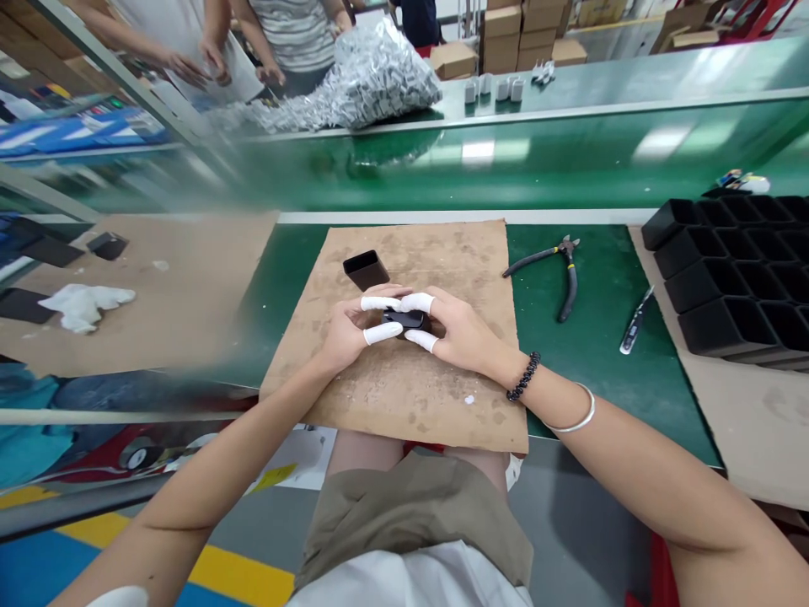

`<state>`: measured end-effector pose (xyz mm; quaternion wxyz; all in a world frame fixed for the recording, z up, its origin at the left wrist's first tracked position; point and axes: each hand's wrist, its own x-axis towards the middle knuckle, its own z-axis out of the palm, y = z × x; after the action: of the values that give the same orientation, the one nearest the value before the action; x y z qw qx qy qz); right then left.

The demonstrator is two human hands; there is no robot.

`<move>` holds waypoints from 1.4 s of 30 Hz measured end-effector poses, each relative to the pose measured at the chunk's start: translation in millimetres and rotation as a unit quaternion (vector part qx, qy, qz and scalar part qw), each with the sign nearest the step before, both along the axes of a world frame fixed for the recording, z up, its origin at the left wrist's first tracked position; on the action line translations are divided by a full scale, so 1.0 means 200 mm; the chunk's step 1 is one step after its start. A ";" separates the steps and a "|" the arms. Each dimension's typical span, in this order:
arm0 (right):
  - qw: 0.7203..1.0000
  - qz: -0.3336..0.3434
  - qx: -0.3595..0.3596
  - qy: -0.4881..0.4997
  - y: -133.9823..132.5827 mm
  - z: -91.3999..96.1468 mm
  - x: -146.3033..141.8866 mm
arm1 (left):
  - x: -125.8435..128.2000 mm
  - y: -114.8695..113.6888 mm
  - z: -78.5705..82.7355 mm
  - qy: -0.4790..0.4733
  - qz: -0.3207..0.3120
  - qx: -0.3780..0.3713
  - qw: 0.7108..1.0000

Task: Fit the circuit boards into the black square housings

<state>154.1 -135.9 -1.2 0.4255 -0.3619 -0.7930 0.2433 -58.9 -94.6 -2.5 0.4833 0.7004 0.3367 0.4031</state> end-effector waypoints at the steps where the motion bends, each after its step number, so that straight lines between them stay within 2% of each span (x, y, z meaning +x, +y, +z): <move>1: 1.000 -0.001 0.019 -0.009 0.00 0.00 0.00 | 0.00 0.01 -0.01 -0.010 -0.014 -0.023 1.000; 5: 0.996 0.011 0.076 -0.037 0.01 -0.01 0.01 | 0.00 0.02 -0.03 -0.038 -0.034 -0.073 0.996; 9: 0.993 0.005 0.102 -0.055 0.03 -0.02 0.00 | 0.01 0.01 -0.01 -0.045 -0.050 -0.083 0.994; 11: 0.992 -0.004 0.105 -0.066 0.02 -0.01 0.00 | 0.01 0.02 -0.01 -0.081 -0.048 -0.105 0.990; 14: 0.990 -0.029 0.120 -0.060 0.00 0.01 0.01 | 0.00 0.05 -0.03 -0.161 0.038 -0.117 0.979; 17: 0.989 -0.074 0.127 -0.029 0.01 0.02 0.04 | -0.01 0.08 -0.05 -0.184 0.115 -0.090 0.972; 19: 0.991 -0.087 0.099 -0.037 0.04 0.01 0.05 | -0.02 0.09 -0.07 -0.176 0.128 -0.066 0.974; 24: 0.996 -0.045 0.025 -0.067 0.09 0.01 0.08 | -0.01 0.11 -0.09 -0.123 0.142 -0.007 0.982; 28: 0.991 -0.130 0.039 0.007 0.08 0.02 0.11 | -0.01 0.10 -0.09 -0.099 0.141 0.022 0.985; 30: 0.990 -0.142 0.022 -0.006 0.10 0.01 0.13 | 0.00 0.08 -0.09 -0.087 0.139 0.034 0.986; 34: 0.992 -0.107 -0.008 -0.071 0.14 -0.03 0.13 | 0.02 0.03 -0.06 -0.035 0.097 0.064 0.993; 39: 0.998 -0.056 -0.013 -0.031 0.11 -0.05 0.10 | 0.05 0.01 -0.04 0.012 0.069 0.114 0.991; 42: 0.999 -0.029 -0.003 -0.034 0.10 -0.05 0.07 | 0.05 0.02 -0.03 0.033 0.063 0.105 0.992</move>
<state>168.3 -116.9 -11.7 0.4045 -0.3943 -0.7950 0.2211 -49.4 -90.7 -8.8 0.3695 0.7376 0.3517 0.4423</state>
